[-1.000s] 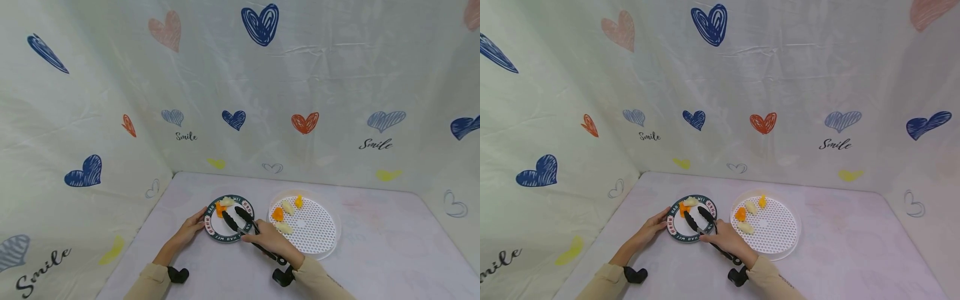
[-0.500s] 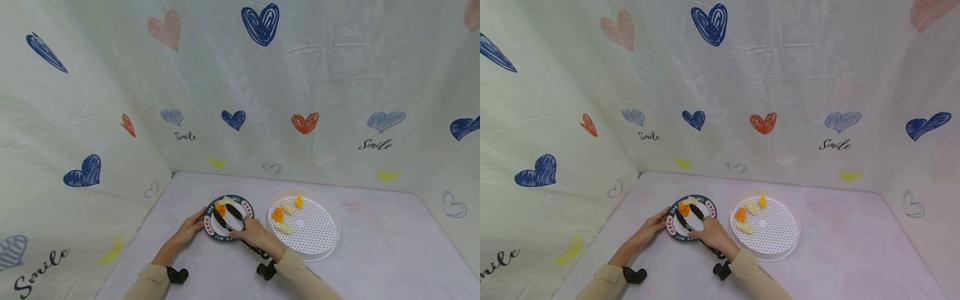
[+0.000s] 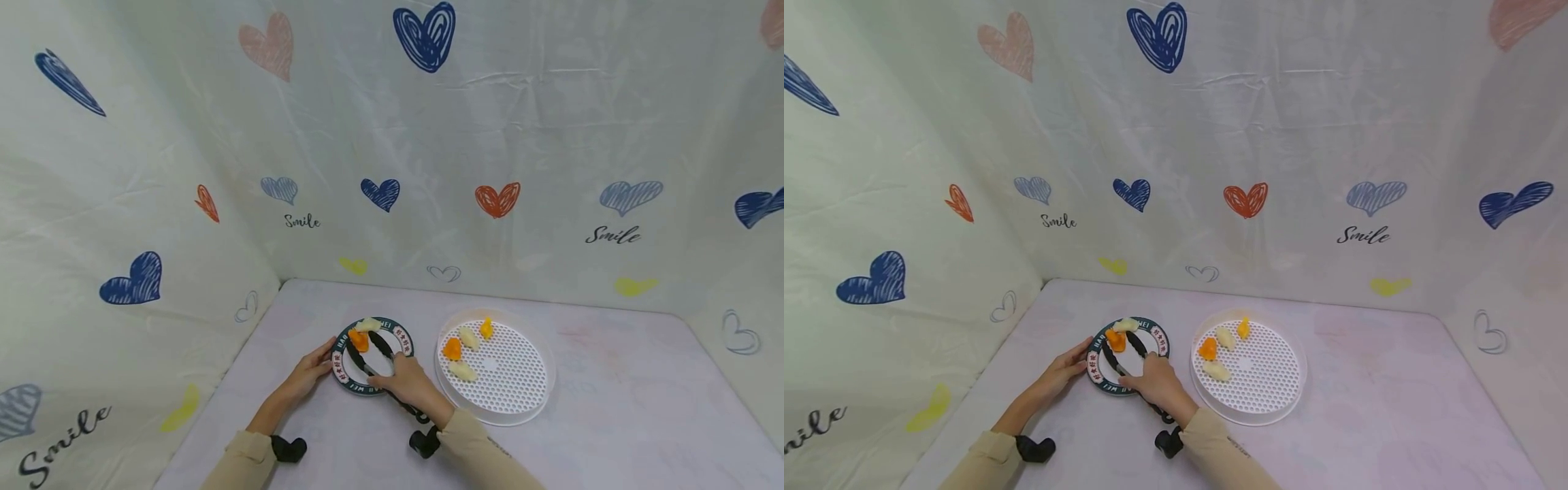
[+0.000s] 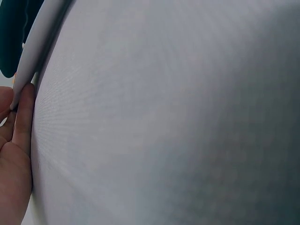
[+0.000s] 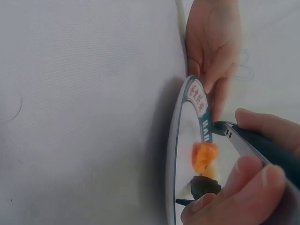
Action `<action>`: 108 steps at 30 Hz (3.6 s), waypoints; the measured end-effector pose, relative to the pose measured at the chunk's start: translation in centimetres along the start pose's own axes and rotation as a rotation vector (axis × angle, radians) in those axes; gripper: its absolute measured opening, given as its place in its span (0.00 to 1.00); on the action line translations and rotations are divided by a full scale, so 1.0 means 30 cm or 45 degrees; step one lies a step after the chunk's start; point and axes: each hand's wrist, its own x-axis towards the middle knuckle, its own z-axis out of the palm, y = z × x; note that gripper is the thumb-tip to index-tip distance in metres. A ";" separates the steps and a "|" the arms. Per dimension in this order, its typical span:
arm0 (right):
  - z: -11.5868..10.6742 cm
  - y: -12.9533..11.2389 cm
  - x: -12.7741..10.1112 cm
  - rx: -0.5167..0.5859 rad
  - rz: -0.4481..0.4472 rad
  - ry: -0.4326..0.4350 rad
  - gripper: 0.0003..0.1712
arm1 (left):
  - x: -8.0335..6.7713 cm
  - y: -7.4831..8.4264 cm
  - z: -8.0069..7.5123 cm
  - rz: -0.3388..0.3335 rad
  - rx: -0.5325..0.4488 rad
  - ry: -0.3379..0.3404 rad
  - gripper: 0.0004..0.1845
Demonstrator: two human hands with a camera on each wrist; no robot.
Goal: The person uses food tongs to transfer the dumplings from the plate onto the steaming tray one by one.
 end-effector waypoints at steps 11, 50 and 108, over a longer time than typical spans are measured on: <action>0.037 0.006 0.023 -0.122 0.020 0.089 0.32 | -0.006 -0.002 -0.006 0.021 -0.004 -0.019 0.31; -0.042 0.026 -0.075 -0.070 -0.067 -0.019 0.40 | -0.005 -0.008 0.001 -0.005 0.003 -0.007 0.30; -0.548 0.305 -0.427 -0.152 0.002 0.050 0.49 | -0.019 -0.002 -0.017 -0.014 0.019 -0.015 0.30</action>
